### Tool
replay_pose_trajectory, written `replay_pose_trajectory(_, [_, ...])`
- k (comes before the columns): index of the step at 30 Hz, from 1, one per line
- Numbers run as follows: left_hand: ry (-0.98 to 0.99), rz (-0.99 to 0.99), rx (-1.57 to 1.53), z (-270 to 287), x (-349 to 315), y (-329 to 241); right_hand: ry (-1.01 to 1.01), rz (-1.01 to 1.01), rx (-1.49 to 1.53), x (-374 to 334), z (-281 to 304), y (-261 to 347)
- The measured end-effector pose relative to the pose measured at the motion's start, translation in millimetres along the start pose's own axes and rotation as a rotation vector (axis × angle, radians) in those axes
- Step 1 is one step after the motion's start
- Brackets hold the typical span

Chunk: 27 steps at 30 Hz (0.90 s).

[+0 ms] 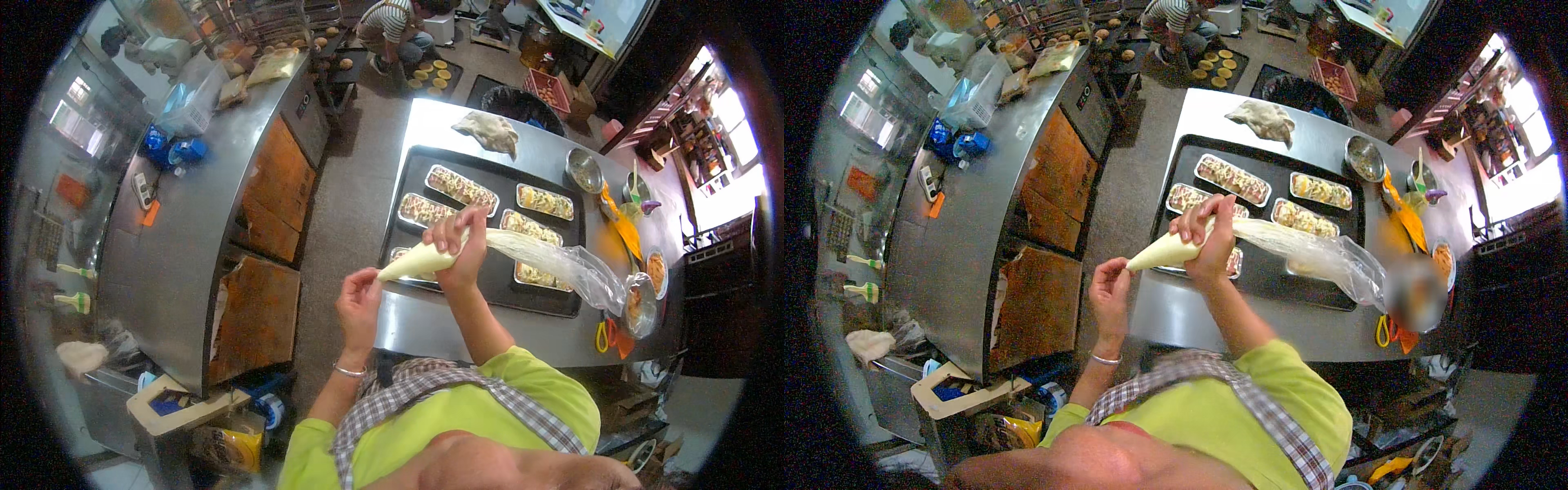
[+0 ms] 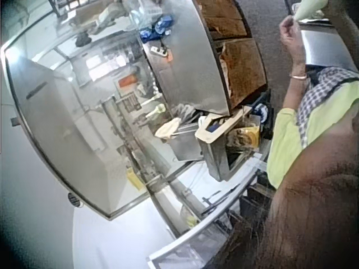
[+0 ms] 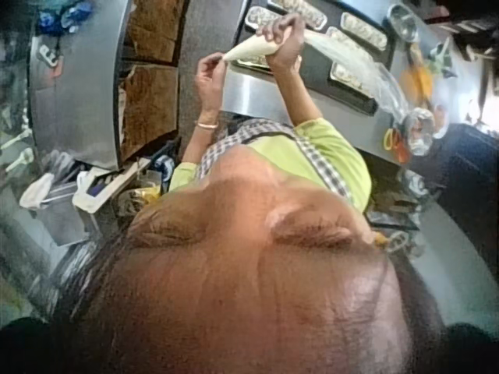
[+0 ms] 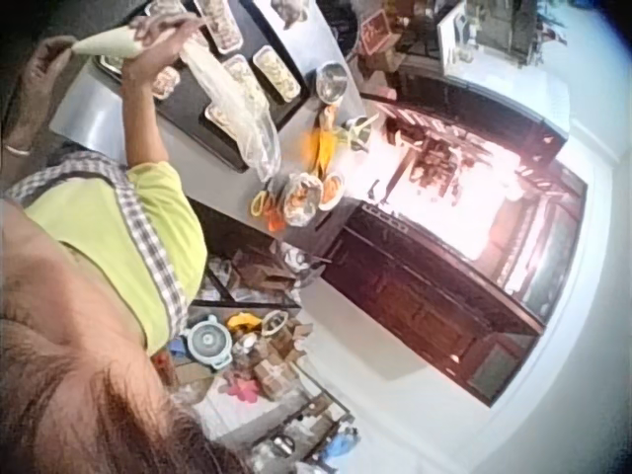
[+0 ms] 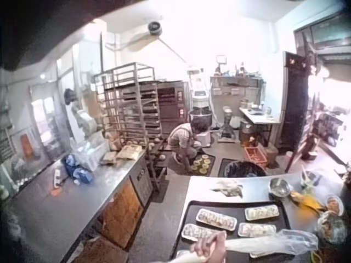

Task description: The person assembles hot dogs in foil trays by sprinkling shredded cheese, adding chopped vegetables, and piping white and red sauces over the sausages. The finished trays remain on the metal counter.

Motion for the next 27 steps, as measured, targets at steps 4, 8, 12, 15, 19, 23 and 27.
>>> replay_pose_trajectory(4, [-0.078,-0.053,-0.011,24.2,9.8,5.4,0.097,0.025,-0.052,0.8,-17.4,-31.5])
replay_pose_trajectory(8, [-0.094,-0.012,0.028,43.7,27.3,4.4,0.230,0.063,-0.132,-5.5,-25.7,-59.2])
replay_pose_trajectory(12, [-0.010,0.112,-0.126,52.4,49.9,21.2,0.271,0.125,-0.253,1.5,-21.8,-88.8])
replay_pose_trajectory(15, [0.188,0.207,-0.118,63.8,70.9,28.9,0.152,-0.018,-0.295,18.6,-13.3,-126.8])
replay_pose_trajectory(19, [0.447,0.355,-0.269,89.0,112.7,40.5,0.047,-0.173,-0.514,51.2,12.2,-198.8])
replay_pose_trajectory(23, [0.222,0.575,-0.760,172.9,178.9,71.1,0.226,-0.454,-0.635,78.4,-10.7,-313.0])
replay_pose_trajectory(27, [0.056,0.428,-0.196,287.4,235.4,73.5,0.126,-0.562,-0.737,108.8,16.6,-401.6])
Point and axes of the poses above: each hand's wrist, its own x-axis towards the middle knuckle, its own z-axis out of the back of the hand, y = z × x, the point moved 6 cm from there along x, towards the middle knuckle, and after that the axes turned 10 degrees about x, right-handed, at the moved point
